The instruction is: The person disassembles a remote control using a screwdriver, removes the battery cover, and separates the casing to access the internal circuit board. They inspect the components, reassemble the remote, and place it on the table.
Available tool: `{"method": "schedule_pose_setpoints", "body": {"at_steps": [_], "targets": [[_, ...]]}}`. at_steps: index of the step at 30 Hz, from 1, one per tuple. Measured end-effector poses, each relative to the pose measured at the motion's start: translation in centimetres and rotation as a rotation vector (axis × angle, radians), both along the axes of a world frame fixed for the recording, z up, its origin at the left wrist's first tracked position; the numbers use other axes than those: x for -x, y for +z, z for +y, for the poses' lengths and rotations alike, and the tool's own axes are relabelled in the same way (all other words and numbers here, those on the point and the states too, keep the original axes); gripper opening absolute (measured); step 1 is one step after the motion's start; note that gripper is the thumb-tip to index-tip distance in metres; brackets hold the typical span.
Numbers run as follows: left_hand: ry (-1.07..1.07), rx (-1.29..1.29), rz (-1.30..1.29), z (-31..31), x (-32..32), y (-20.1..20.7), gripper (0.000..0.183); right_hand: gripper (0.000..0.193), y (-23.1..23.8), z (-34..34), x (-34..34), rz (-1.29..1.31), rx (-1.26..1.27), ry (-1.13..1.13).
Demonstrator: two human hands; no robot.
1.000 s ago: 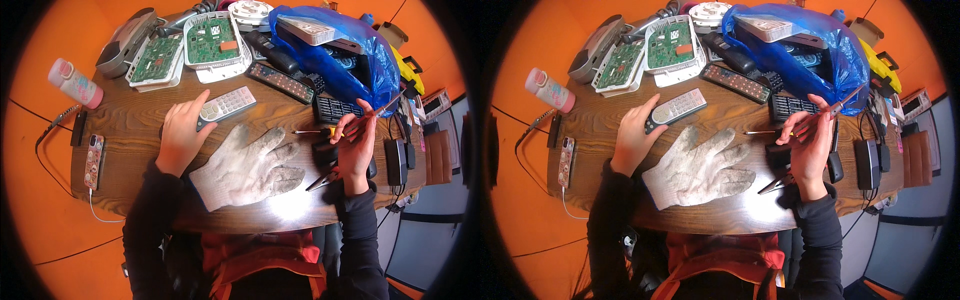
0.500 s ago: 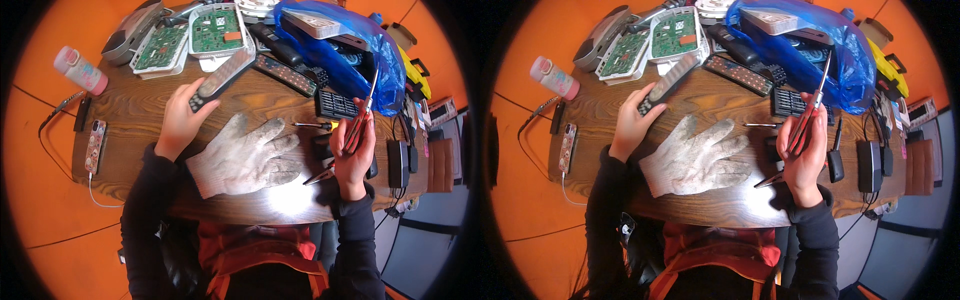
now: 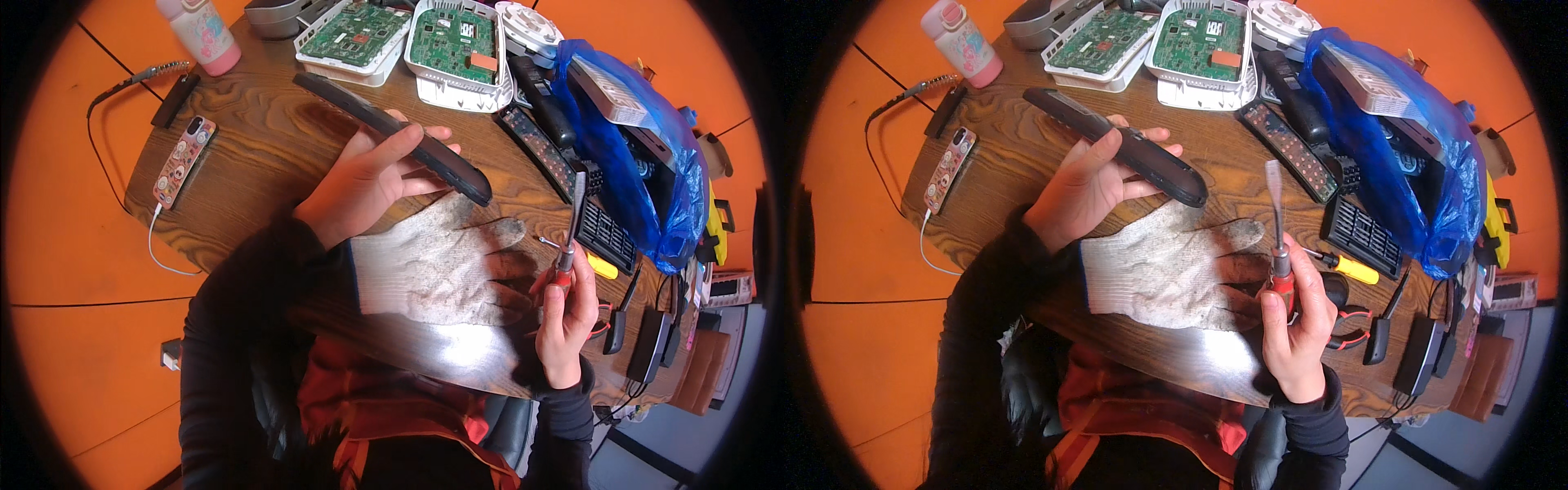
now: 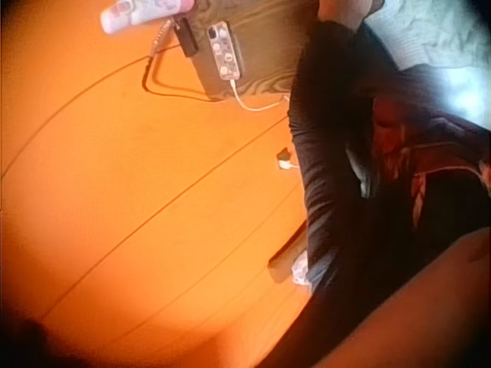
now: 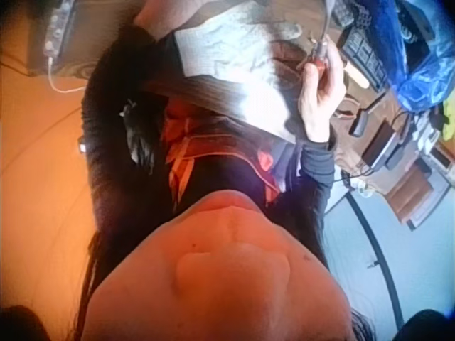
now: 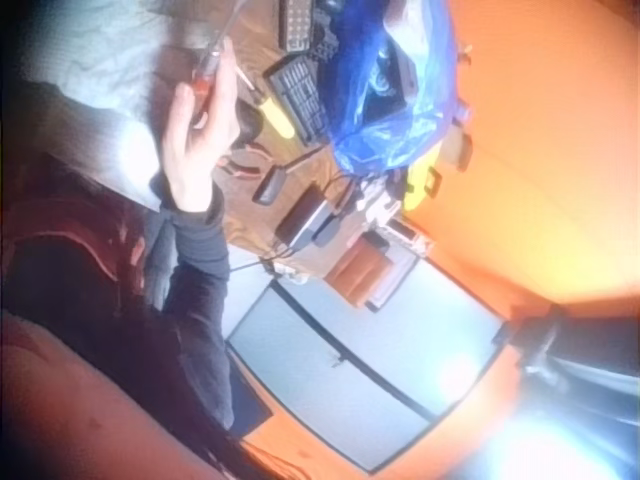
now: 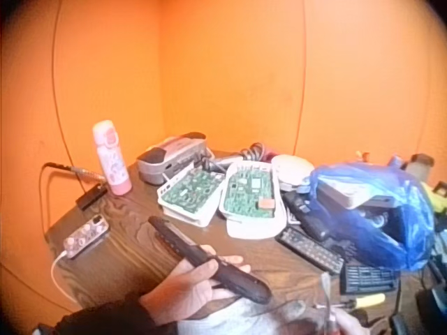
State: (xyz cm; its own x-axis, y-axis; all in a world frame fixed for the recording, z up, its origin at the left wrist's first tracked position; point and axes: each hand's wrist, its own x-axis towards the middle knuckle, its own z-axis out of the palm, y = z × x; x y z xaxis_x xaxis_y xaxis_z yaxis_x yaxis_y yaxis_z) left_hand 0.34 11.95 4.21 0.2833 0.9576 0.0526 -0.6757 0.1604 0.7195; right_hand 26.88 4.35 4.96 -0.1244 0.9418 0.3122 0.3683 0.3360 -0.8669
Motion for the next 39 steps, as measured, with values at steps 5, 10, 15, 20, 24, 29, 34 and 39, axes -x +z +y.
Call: {"method": "schedule_pose_setpoints", "body": {"at_steps": [5,10,15,20,24,29,34,39], "targets": [[0.044,-0.089,0.113,0.0,-0.2,-0.3,0.028,0.041,0.8,0.1,-0.1,-0.14,-0.082,0.001],[-0.032,-0.119,0.279,-0.4,-0.3,-0.3,0.037,0.033,1.9,0.2,0.2,-0.158,-0.23,0.061],[-0.106,-0.177,0.434,-0.5,-0.6,0.0,0.062,0.024,2.0,-0.3,0.2,-0.157,-0.191,0.013],[-0.19,0.009,0.253,-1.1,-0.9,0.5,0.063,0.022,2.1,-0.6,0.1,-0.19,-0.092,-0.065],[-0.205,0.103,0.102,-1.0,-0.6,0.6,0.063,0.025,2.1,-0.4,0.2,-0.246,-0.162,-0.013],[-0.147,0.082,-0.001,-0.8,-0.7,0.1,0.064,0.027,2.1,-0.1,0.3,-0.286,-0.254,0.026],[-0.064,-0.054,-0.033,-0.3,-1.0,-0.1,0.059,0.027,2.0,-0.2,0.5,-0.224,-0.184,-0.009],[-0.145,-0.032,-0.079,-0.6,-0.7,0.3,0.073,0.028,2.0,-0.2,0.5,-0.22,-0.199,-0.02]]}}
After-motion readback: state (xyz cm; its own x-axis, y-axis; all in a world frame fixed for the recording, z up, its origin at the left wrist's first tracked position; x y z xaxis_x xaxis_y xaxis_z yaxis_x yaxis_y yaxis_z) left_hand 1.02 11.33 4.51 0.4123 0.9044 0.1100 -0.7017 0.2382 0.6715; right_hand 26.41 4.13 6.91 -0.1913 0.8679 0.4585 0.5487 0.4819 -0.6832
